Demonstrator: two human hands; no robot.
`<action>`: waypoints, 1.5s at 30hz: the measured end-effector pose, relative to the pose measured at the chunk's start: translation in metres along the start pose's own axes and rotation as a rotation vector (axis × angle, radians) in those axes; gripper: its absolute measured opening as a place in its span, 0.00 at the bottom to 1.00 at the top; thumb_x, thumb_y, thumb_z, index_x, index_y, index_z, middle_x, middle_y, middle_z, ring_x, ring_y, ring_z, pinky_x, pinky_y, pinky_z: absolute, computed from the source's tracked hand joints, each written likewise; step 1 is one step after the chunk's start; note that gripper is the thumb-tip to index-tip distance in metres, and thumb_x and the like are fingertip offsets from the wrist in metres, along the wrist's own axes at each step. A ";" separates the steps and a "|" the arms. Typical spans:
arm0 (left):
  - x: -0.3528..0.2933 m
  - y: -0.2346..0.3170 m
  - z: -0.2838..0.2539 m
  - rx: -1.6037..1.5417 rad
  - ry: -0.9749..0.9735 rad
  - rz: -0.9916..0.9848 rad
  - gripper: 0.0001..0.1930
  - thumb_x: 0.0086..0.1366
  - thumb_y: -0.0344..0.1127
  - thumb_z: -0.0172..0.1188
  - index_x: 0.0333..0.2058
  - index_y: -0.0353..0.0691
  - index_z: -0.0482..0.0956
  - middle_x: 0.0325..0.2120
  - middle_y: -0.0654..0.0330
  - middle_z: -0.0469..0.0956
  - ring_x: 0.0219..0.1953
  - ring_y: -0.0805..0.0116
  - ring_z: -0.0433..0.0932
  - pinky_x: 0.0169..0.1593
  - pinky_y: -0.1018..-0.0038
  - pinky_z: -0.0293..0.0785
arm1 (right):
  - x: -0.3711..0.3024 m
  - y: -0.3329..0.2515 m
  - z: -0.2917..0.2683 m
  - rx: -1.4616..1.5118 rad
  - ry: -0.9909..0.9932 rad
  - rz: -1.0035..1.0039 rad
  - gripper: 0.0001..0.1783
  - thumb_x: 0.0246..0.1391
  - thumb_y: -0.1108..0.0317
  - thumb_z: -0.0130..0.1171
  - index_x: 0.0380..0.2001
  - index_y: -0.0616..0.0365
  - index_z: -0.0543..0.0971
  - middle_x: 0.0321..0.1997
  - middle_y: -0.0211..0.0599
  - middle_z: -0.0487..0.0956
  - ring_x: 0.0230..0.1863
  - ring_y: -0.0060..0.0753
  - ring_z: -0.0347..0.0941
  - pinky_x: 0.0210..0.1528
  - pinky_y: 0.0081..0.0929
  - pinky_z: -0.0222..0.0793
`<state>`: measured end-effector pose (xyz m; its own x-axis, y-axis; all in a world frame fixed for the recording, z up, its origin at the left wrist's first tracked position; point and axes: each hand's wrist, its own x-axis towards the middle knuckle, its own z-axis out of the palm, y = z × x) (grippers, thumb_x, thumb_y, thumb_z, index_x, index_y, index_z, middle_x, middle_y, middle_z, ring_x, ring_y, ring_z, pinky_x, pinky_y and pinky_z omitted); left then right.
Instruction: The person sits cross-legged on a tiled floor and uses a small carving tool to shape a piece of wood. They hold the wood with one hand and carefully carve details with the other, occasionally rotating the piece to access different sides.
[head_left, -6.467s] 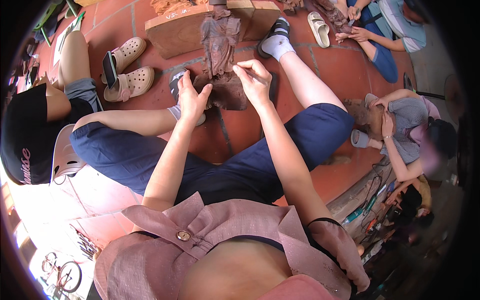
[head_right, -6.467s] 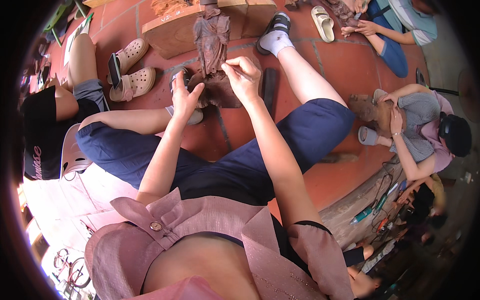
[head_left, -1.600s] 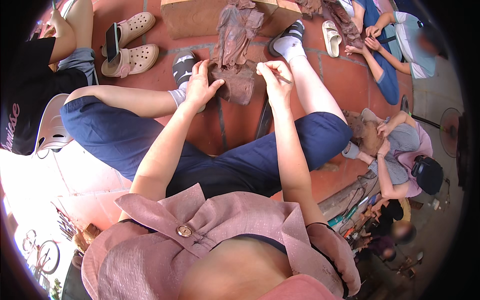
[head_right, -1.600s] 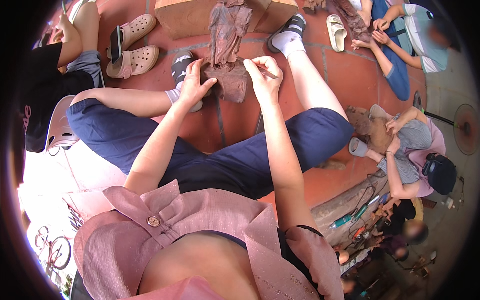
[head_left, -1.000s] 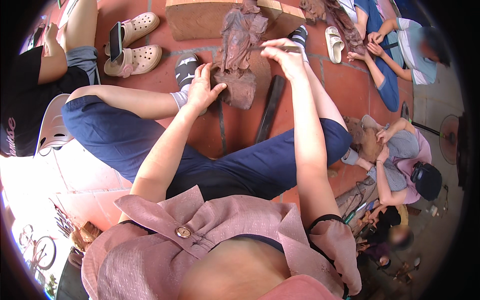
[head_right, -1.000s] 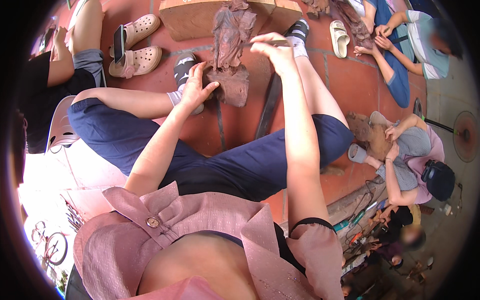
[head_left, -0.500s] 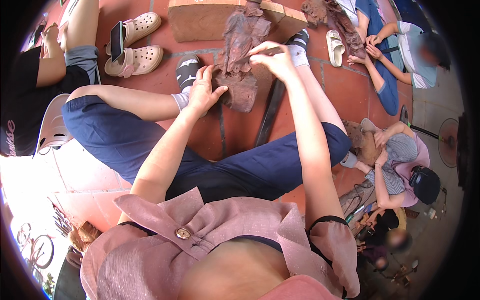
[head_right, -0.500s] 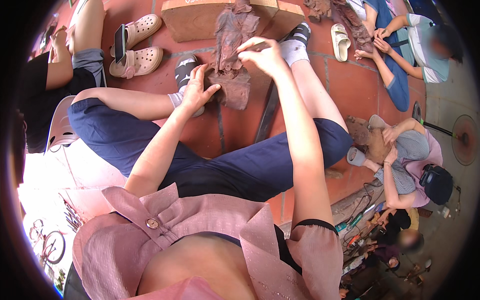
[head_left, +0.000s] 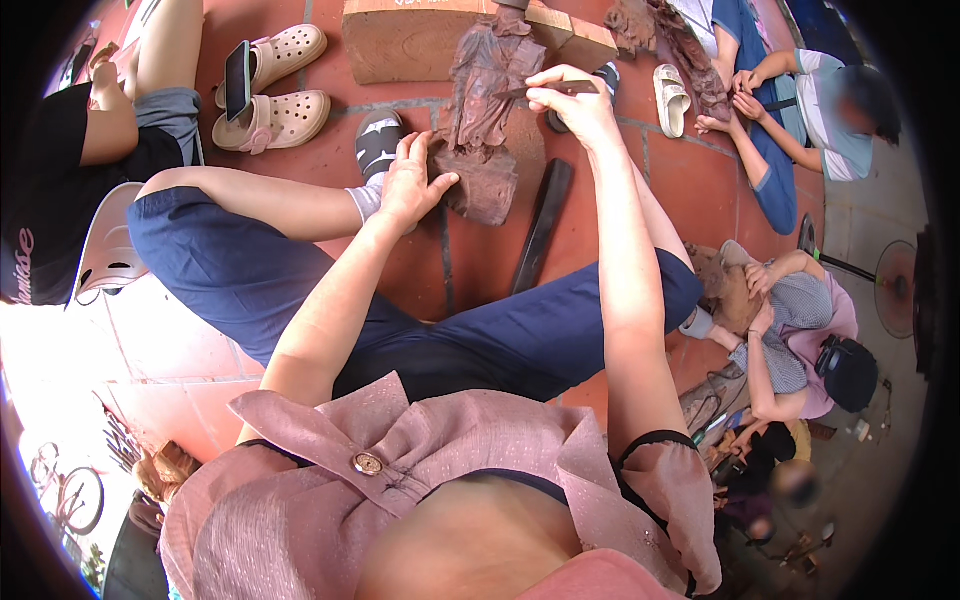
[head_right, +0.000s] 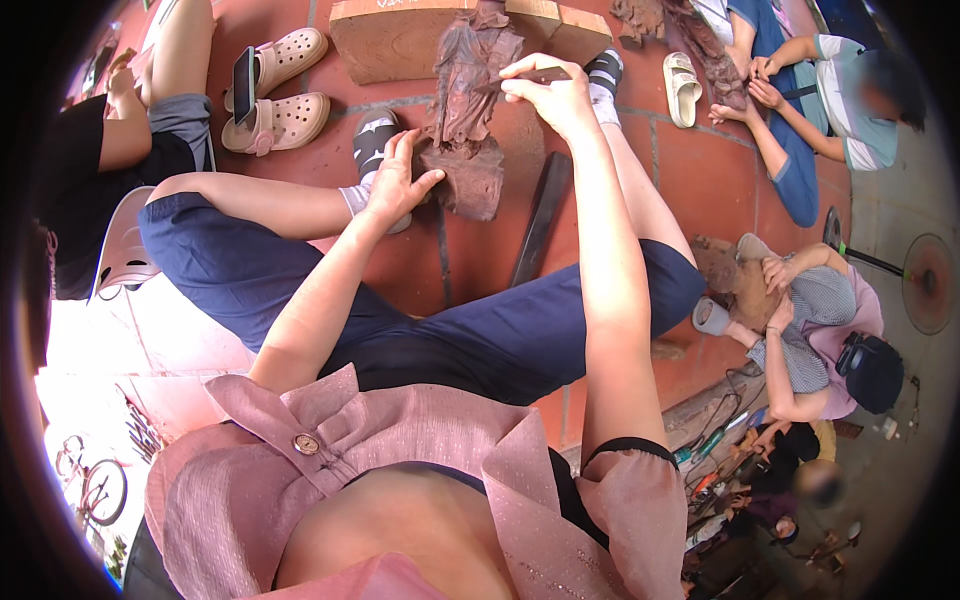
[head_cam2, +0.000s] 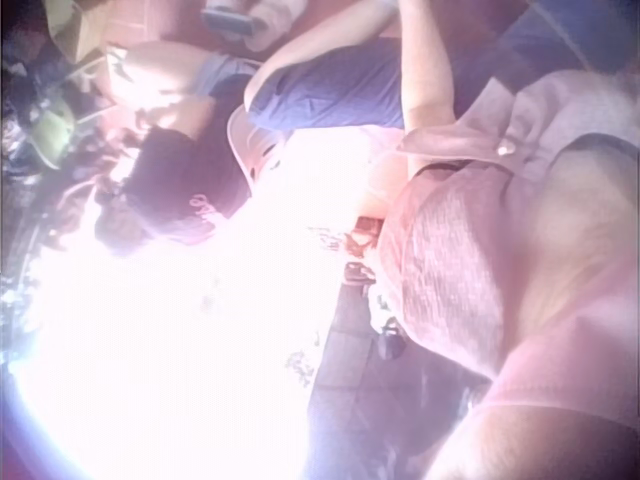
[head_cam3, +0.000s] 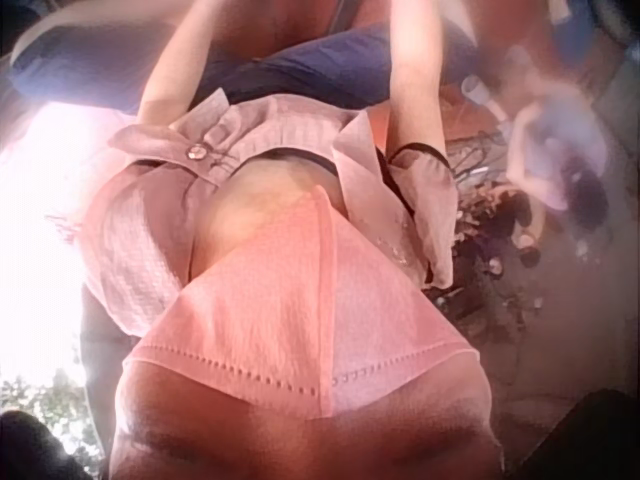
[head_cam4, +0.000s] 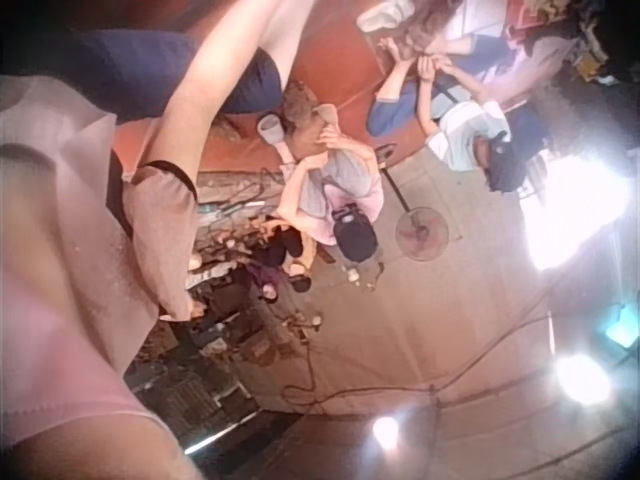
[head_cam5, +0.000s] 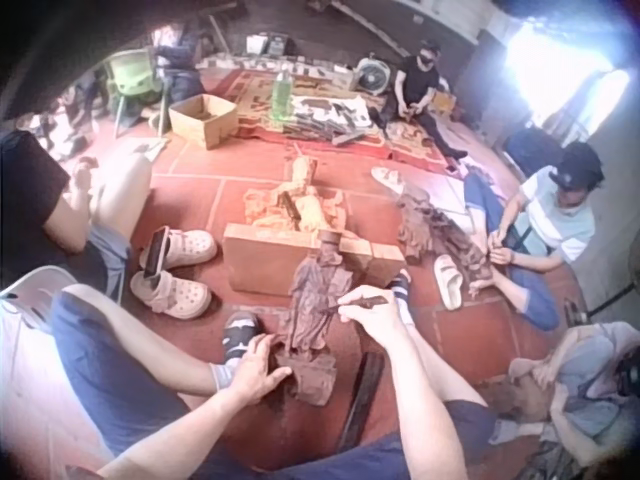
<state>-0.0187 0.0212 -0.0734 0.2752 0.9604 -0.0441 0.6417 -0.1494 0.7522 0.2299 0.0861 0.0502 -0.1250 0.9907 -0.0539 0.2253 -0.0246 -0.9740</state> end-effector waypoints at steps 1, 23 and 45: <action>-0.001 0.001 -0.001 -0.004 0.003 -0.002 0.39 0.53 0.46 0.66 0.60 0.39 0.57 0.60 0.46 0.57 0.58 0.46 0.64 0.58 0.60 0.64 | 0.001 -0.001 0.003 0.009 -0.069 0.006 0.08 0.48 0.77 0.61 0.34 0.62 0.81 0.28 0.33 0.80 0.30 0.21 0.77 0.37 0.19 0.73; 0.000 0.004 0.000 -0.025 0.004 -0.008 0.39 0.53 0.45 0.66 0.59 0.40 0.58 0.59 0.46 0.57 0.57 0.46 0.64 0.58 0.61 0.64 | -0.004 0.009 0.018 -0.193 -0.219 -0.065 0.07 0.43 0.78 0.63 0.30 0.61 0.81 0.29 0.31 0.81 0.34 0.20 0.76 0.39 0.18 0.71; 0.001 0.000 0.002 -0.013 0.037 0.020 0.39 0.52 0.45 0.67 0.59 0.40 0.58 0.59 0.46 0.58 0.56 0.46 0.66 0.57 0.59 0.65 | -0.002 0.002 -0.001 0.021 0.021 0.053 0.07 0.41 0.81 0.62 0.28 0.63 0.81 0.28 0.34 0.81 0.30 0.23 0.77 0.37 0.21 0.73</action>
<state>-0.0169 0.0214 -0.0747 0.2609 0.9653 -0.0046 0.6271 -0.1658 0.7611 0.2317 0.0839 0.0483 -0.0935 0.9905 -0.1009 0.2104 -0.0794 -0.9744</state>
